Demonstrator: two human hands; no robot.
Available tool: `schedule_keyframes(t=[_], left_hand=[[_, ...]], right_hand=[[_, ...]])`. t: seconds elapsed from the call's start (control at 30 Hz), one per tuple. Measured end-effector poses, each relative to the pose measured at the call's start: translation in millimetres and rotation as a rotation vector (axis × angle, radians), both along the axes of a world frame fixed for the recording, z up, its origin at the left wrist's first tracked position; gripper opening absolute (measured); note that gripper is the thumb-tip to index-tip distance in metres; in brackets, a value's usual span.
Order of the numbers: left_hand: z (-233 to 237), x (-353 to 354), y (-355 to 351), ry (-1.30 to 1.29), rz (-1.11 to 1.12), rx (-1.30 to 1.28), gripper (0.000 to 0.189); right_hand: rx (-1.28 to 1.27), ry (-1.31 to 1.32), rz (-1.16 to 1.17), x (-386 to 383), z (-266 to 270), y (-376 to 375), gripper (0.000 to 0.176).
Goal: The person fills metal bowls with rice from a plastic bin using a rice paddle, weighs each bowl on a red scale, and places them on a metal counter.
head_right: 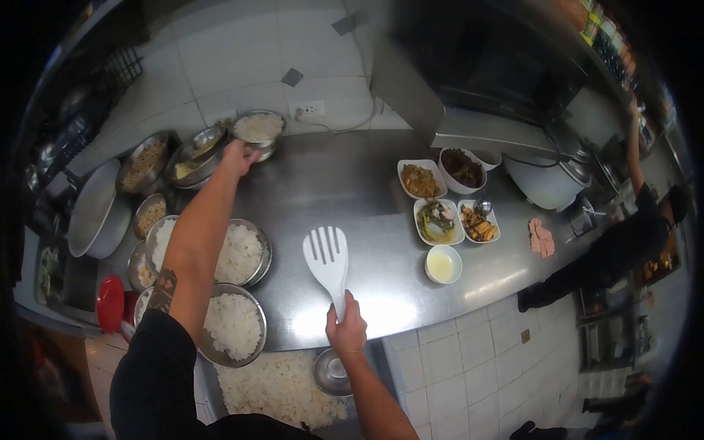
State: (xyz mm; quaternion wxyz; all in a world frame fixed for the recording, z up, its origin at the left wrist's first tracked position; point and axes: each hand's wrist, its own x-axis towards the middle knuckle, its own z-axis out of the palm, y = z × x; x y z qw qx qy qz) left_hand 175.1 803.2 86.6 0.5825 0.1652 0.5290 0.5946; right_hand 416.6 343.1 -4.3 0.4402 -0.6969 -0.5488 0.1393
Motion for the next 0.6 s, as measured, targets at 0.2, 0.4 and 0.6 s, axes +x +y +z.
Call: schedule_keyframes(t=[0.2,0.4,0.6], left_hand=[[84,72,-149,0.356,-0.435,0.213,0.020],[98,130,-435,0.569,-0.500,0.711,0.016],[-117,98,-636,0.727,-0.708,0.258,0.011]], right_hand=[[0.029,0.131,-0.030,-3,7,-4,0.051],[0.078,0.273,-0.058,14,-6,-2,0.036],[0.170,0.385,-0.079,64,-13,-104,0.028]])
